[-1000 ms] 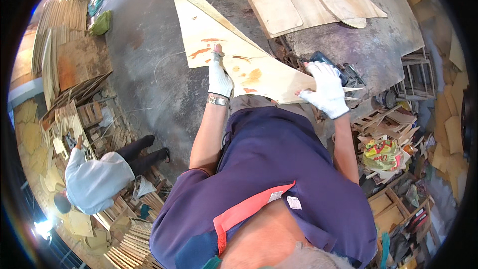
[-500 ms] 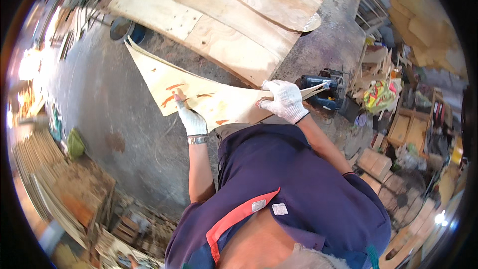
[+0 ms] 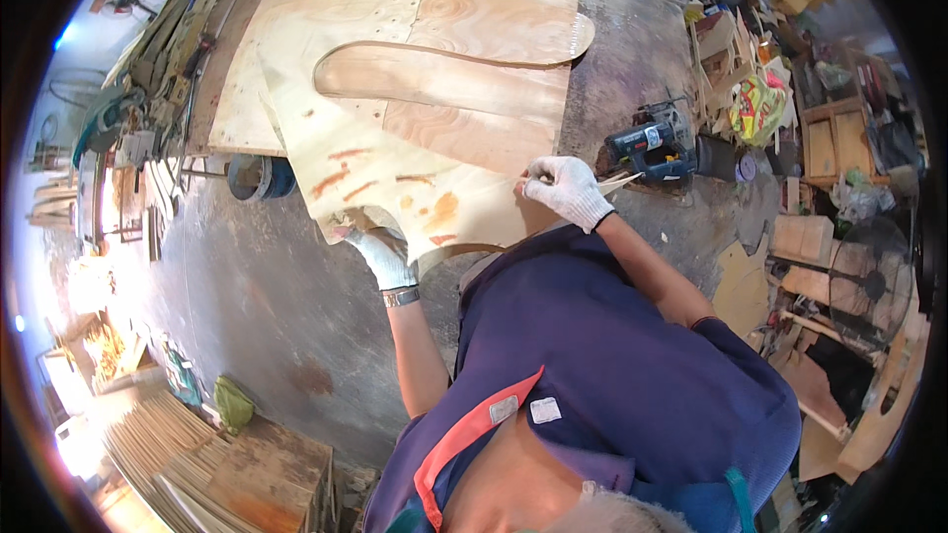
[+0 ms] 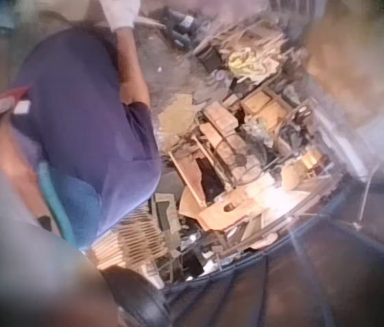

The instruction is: The person assembles wooden parts by aligning and nailing them together using a nail gun. They then place a template on the assembled piece and trace its outline with a marker.

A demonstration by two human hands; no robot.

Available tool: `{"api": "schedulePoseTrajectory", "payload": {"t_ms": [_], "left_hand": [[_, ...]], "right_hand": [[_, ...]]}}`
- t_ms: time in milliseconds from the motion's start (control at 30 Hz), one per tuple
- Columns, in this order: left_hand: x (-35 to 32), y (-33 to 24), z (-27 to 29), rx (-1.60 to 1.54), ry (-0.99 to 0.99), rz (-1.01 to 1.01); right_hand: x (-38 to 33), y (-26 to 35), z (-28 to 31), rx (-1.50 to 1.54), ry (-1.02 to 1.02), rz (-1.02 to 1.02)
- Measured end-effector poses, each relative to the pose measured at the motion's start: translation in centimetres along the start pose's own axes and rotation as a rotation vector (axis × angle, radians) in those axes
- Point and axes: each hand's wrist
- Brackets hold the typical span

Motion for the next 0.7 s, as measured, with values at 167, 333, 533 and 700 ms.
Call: {"api": "schedulePoseTrajectory", "payload": {"t_ms": [167, 333, 533, 700], "left_hand": [[5.3, 0.9, -0.7, 0.360, -0.081, 0.017], [16.0, -2.0, -1.3, 0.396, 0.177, 0.157], [32.3, -4.0, 0.2, 0.639, 0.163, 0.300], [37.2, -5.0, 0.9, 0.761, 0.041, 0.412]], "right_hand": [[0.0, -1.2, 2.1, 0.447, -0.274, -0.096], [-1.0, -3.1, 5.9, 0.498, -0.403, -0.091], [-1.2, -6.2, 9.8, 0.533, -0.531, -0.082], [-0.4, -11.1, 11.6, 0.575, -0.713, -0.245]]}}
Point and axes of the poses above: each hand's wrist, its own x-axis towards the middle knuckle, its own z-axis out of the back of the hand, y = z × x, and after that the axes turned 5 degrees about z, right-handed
